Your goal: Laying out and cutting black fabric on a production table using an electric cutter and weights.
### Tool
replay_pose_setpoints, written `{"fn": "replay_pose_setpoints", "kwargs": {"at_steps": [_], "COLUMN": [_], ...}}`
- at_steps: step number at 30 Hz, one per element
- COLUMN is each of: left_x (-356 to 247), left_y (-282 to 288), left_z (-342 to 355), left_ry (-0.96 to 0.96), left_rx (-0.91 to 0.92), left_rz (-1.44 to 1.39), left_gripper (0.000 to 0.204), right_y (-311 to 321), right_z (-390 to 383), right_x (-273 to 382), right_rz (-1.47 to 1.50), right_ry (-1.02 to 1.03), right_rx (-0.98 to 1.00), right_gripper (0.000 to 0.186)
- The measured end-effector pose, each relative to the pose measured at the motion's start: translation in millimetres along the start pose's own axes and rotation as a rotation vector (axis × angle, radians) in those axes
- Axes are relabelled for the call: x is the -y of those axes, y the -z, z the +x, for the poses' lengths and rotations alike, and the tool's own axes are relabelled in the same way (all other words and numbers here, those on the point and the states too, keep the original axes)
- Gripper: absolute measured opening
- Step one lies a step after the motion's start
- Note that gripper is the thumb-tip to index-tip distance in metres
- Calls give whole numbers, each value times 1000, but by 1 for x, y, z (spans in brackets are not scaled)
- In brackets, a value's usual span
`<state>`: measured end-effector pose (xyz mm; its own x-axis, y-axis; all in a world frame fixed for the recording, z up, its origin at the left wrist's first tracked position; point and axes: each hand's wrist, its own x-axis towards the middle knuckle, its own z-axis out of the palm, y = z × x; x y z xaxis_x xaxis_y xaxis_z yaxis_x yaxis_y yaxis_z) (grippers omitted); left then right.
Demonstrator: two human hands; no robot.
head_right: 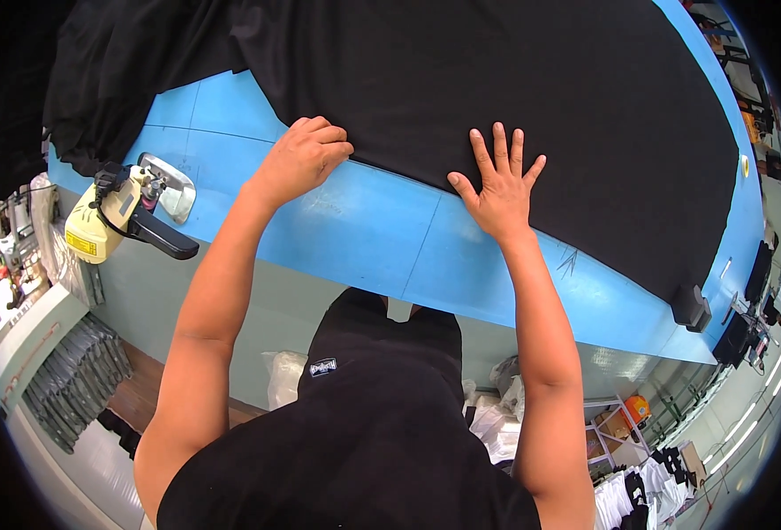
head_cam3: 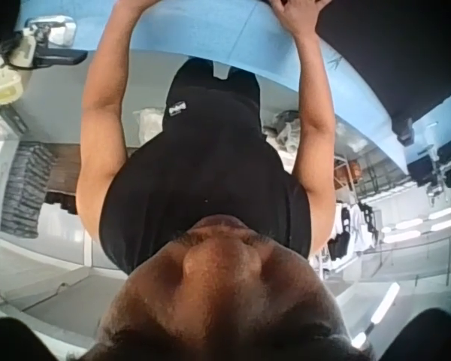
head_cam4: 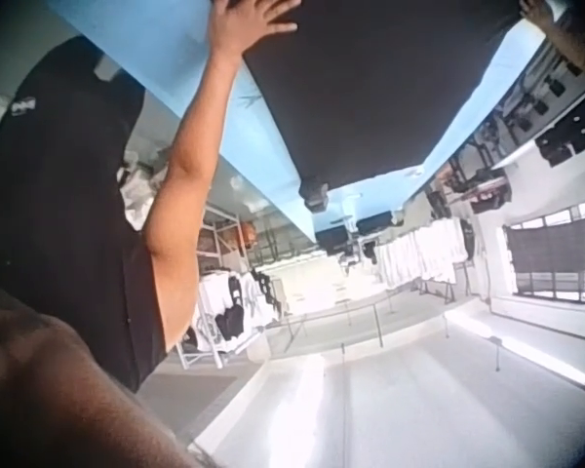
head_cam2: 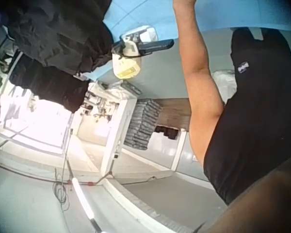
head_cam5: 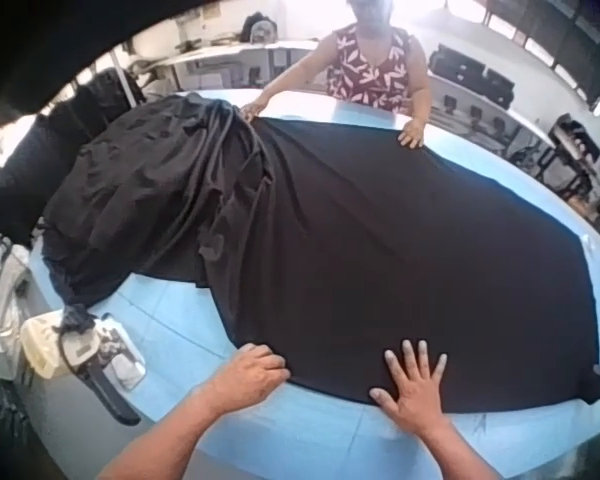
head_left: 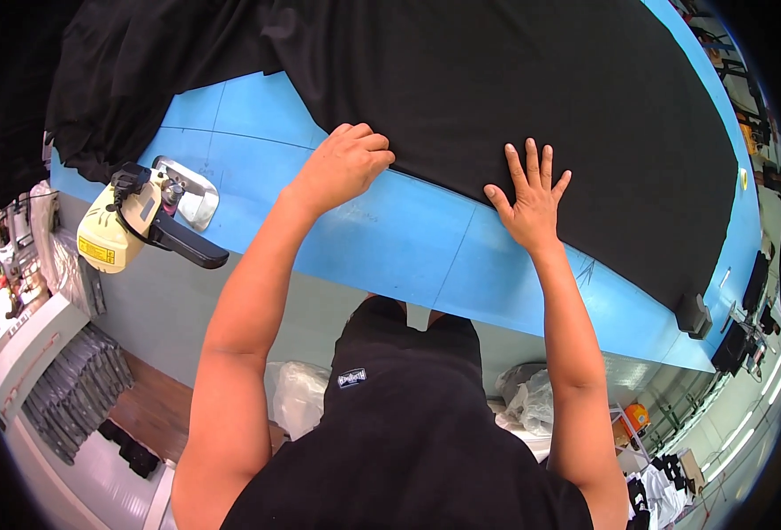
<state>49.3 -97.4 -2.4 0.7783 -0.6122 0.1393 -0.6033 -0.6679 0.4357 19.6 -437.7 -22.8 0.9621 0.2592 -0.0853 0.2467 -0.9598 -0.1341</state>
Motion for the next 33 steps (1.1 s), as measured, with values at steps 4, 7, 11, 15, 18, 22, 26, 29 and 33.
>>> {"fn": "replay_pose_setpoints", "kwargs": {"at_steps": [4, 7, 11, 15, 18, 22, 26, 29, 33], "left_x": [-2, -5, -5, -5, -9, -7, -12, -19, -25], "left_y": [2, 3, 3, 0, -2, -2, 2, 17, -1], "left_z": [6, 6, 3, 4, 6, -5, 4, 21, 71], "left_ry": [-8, -30, -57, -123, -167, -145, -49, 47, 159], "left_rx": [27, -2, 35, 28, 32, 14, 118, 159, -250], "left_rz": [-6, -4, 42, 114, 98, 107, 54, -175, -177], "left_gripper": [5, 2, 3, 6, 7, 10, 12, 8, 27], "right_y": [2, 4, 13, 7, -7, 3, -10, -17, -11], "right_z": [-3, -2, 7, 25, 20, 32, 47, 41, 45], "right_x": [-2, 1, 16, 47, 49, 68, 100, 99, 104], "right_rz": [-1, 14, 85, 100, 27, 97, 37, 80, 102], "right_ry": [-5, -8, -8, 71, 141, 139, 56, 60, 63], "right_rx": [-2, 2, -28, -68, -90, -37, -87, -131, -92], "right_gripper": [73, 73, 73, 68, 67, 67, 68, 68, 71]}}
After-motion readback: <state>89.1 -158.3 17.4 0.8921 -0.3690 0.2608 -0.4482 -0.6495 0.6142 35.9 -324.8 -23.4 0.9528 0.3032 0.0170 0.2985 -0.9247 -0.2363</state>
